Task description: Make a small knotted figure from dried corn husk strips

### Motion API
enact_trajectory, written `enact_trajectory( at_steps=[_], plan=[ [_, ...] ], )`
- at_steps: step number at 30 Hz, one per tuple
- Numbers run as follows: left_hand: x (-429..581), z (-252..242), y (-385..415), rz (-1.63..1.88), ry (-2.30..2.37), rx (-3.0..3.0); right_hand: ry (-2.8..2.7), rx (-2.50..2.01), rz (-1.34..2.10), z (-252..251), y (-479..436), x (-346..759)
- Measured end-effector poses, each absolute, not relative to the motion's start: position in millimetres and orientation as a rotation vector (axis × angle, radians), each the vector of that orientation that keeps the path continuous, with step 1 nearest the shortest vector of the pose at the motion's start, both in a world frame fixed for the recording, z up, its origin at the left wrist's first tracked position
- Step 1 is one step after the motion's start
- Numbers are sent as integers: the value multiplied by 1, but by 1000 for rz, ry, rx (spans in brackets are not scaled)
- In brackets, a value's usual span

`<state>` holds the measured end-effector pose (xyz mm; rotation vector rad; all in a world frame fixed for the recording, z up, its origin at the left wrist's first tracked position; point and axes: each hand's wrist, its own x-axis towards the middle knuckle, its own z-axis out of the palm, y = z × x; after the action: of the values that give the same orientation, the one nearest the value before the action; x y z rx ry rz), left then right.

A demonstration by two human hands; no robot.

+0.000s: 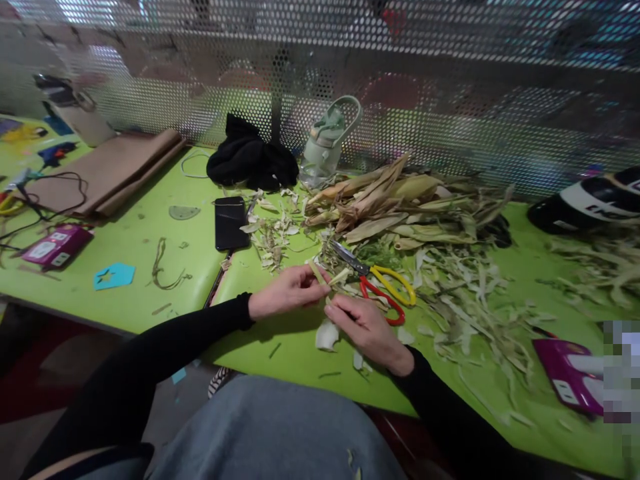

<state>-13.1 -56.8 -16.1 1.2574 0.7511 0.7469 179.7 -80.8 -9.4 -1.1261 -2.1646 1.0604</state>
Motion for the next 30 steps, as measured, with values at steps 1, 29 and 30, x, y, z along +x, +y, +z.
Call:
enact_trajectory(
  at_steps=[1,29,30],
  plan=[
    [-14,-13,-56,731,747,1265,-2172,-1098,1063,-8,-82,180],
    [-24,-13,-45,877,845,1561,-1473,-1291,1339,-22,-71,186],
    [-24,-13,-46,896,854,1591,-1455,-1301,1243,-21,-71,186]
  ],
)
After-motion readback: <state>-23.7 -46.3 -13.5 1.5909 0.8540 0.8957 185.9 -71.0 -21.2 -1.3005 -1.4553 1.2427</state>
